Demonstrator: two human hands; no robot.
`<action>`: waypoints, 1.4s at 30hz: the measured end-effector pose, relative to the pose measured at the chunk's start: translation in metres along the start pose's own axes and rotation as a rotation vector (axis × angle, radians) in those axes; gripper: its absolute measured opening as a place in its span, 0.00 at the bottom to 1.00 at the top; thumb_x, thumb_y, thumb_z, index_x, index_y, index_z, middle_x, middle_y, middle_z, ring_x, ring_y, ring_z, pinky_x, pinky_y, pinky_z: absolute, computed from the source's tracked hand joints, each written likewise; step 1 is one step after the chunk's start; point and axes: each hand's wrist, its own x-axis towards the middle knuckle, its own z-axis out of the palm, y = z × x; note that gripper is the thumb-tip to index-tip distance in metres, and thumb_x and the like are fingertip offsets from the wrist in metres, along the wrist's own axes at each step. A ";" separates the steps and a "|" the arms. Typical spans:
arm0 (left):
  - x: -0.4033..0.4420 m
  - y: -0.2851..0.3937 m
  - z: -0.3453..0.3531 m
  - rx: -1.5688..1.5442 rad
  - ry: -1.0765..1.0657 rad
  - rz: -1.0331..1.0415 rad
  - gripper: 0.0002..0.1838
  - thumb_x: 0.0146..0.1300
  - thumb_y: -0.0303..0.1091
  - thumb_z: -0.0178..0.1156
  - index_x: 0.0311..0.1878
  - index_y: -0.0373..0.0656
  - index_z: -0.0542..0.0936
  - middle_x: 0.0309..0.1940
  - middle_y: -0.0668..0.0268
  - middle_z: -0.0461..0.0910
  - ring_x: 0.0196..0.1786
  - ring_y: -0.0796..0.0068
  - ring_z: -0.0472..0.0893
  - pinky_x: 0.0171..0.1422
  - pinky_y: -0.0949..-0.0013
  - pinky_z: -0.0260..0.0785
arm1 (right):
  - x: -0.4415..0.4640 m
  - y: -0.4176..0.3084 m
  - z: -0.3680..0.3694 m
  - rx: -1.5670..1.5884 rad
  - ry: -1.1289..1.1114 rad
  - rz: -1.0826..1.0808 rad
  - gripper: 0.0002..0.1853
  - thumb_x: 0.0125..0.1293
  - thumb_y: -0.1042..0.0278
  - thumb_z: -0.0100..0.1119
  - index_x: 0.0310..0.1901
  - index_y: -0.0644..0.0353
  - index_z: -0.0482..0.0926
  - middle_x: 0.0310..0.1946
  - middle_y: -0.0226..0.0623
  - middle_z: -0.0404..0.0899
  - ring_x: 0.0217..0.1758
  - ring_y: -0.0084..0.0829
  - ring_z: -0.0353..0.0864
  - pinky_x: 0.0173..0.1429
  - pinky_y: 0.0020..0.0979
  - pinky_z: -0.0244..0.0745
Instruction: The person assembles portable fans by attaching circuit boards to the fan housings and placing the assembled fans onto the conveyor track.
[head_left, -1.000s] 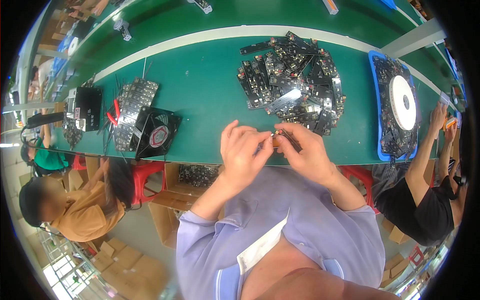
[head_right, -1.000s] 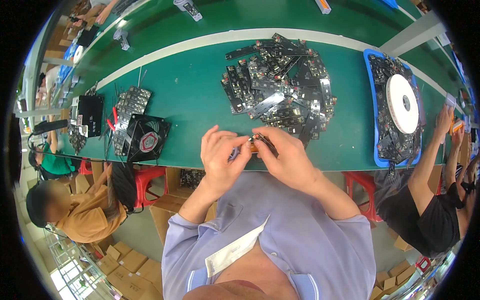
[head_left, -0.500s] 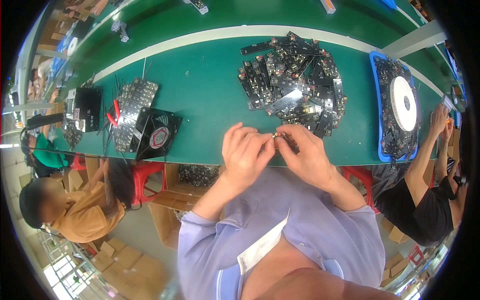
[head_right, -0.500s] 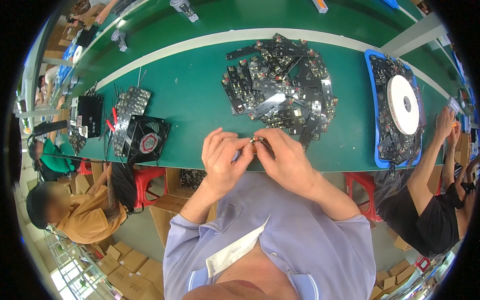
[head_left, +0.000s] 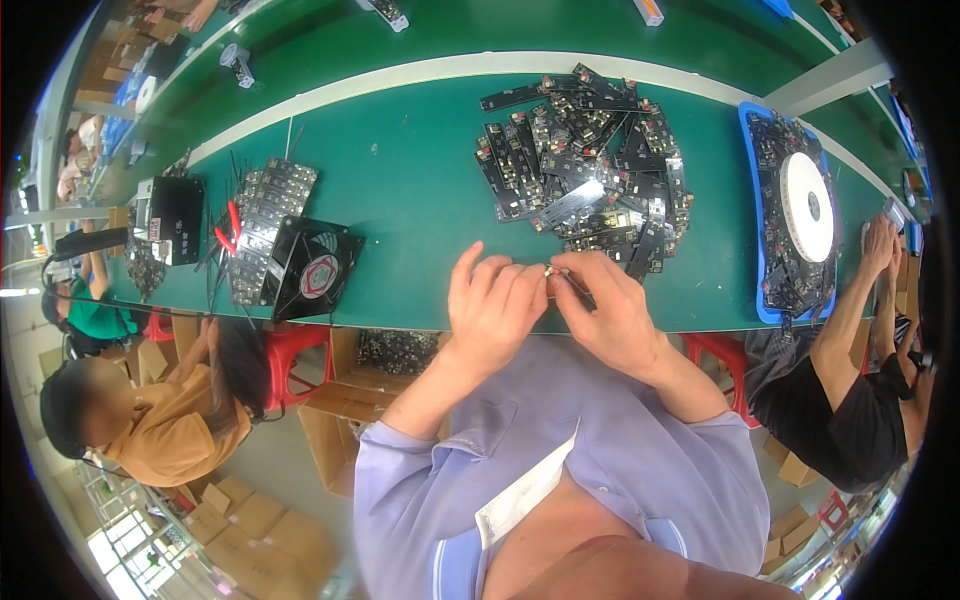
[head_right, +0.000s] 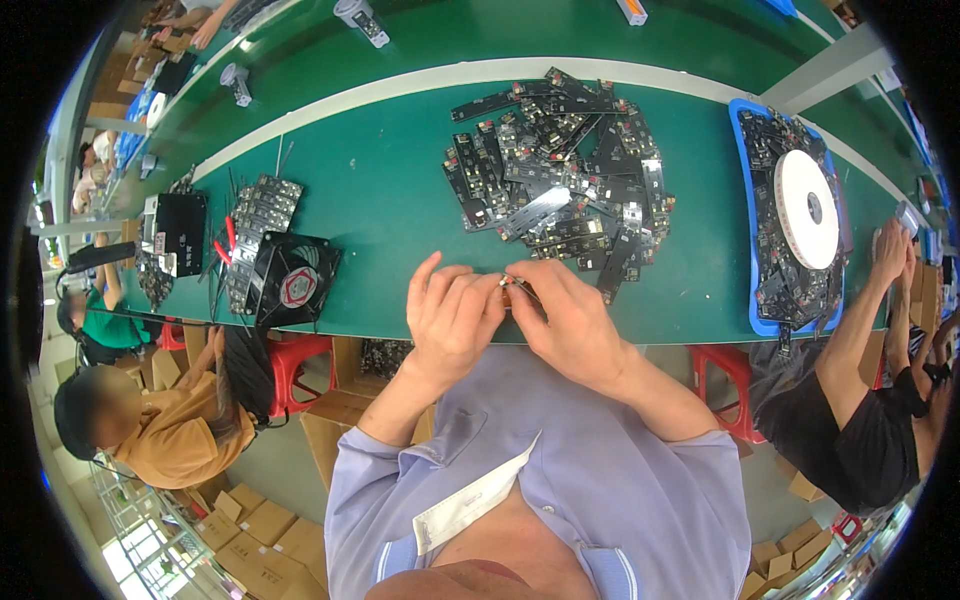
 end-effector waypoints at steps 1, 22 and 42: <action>0.001 0.000 -0.001 0.000 -0.007 -0.001 0.10 0.62 0.26 0.73 0.46 0.44 0.86 0.35 0.68 0.86 0.44 0.64 0.86 0.75 0.48 0.72 | 0.000 0.001 0.000 -0.002 0.003 -0.016 0.15 0.72 0.80 0.68 0.58 0.65 0.81 0.44 0.48 0.86 0.42 0.47 0.90 0.43 0.42 0.85; 0.016 -0.001 -0.017 -0.187 -0.221 -0.073 0.04 0.67 0.24 0.68 0.43 0.43 0.87 0.35 0.68 0.84 0.46 0.62 0.82 0.72 0.47 0.69 | 0.009 0.012 -0.005 -0.327 -0.111 -0.312 0.20 0.67 0.77 0.71 0.59 0.66 0.79 0.45 0.44 0.81 0.43 0.46 0.86 0.45 0.44 0.84; 0.011 0.002 -0.008 -0.247 -0.103 -0.105 0.09 0.60 0.22 0.75 0.41 0.44 0.87 0.35 0.68 0.86 0.43 0.65 0.85 0.72 0.48 0.72 | 0.008 0.019 -0.003 -0.227 -0.069 -0.353 0.15 0.68 0.79 0.69 0.54 0.67 0.79 0.39 0.44 0.79 0.39 0.48 0.85 0.42 0.44 0.83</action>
